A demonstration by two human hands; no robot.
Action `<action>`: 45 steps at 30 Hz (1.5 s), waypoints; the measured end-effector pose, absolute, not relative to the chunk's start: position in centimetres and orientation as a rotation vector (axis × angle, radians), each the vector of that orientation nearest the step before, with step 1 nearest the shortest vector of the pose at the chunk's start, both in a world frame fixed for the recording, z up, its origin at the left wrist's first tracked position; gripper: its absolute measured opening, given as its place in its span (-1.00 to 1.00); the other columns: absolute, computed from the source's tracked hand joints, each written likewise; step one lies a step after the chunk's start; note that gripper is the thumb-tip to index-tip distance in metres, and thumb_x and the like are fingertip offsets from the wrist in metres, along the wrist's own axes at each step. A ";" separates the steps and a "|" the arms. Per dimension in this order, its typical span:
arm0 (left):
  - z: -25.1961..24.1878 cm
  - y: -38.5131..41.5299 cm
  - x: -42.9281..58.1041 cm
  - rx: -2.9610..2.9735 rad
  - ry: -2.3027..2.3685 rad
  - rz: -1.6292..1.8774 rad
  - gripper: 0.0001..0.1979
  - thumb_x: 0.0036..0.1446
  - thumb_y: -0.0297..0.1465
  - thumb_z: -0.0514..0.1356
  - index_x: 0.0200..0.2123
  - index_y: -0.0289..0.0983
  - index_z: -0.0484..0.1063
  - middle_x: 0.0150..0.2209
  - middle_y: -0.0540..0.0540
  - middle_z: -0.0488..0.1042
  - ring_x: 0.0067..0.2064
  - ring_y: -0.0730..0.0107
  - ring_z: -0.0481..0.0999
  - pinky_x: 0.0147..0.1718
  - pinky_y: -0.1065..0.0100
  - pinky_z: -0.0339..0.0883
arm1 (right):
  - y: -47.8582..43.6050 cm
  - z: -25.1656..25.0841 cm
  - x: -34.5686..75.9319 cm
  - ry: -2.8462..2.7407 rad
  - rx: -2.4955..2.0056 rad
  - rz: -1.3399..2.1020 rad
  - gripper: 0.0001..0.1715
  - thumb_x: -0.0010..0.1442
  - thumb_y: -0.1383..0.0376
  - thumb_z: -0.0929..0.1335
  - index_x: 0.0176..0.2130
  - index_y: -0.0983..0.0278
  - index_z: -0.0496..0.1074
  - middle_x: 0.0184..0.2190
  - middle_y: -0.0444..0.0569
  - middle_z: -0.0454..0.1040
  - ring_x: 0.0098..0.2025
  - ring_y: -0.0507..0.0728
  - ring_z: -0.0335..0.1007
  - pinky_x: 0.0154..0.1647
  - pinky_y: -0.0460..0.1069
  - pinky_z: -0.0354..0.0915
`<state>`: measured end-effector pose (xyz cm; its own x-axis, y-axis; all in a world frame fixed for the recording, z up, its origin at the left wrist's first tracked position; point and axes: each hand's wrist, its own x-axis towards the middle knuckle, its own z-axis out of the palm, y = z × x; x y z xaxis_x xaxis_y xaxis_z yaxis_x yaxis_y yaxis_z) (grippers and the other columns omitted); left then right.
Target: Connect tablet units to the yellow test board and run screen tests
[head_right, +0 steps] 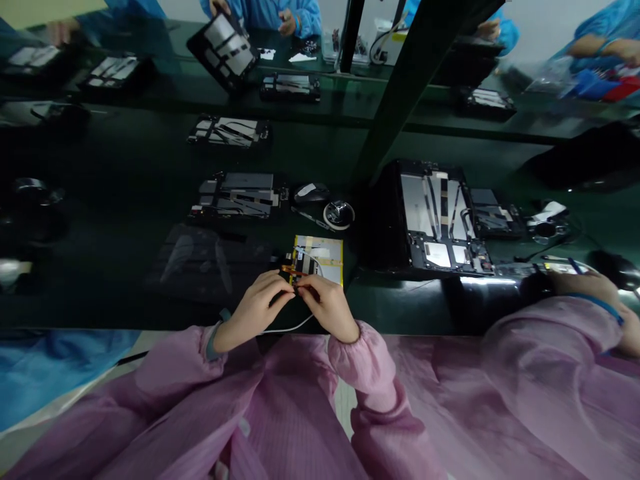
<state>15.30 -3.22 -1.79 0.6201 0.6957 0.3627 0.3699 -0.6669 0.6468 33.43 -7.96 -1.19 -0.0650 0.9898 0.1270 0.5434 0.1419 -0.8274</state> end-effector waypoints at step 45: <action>-1.7 -2.7 15.1 2.582 0.768 0.850 -0.92 0.25 -0.51 0.11 -0.26 -0.24 0.38 -0.35 -0.02 0.50 -0.23 0.36 0.47 0.07 0.10 0.36 | -7.8 -1.2 33.4 -1.850 -1.428 0.709 -0.79 0.27 0.42 0.25 -0.20 0.22 0.45 -0.29 -0.05 0.53 -0.25 0.07 0.50 -0.18 -0.05 0.40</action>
<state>15.05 -2.68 -1.70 0.6791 0.5785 0.4518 0.3910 -0.8061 0.4442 33.44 -7.82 -1.24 -0.1618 0.9687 0.1882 0.5946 0.2479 -0.7648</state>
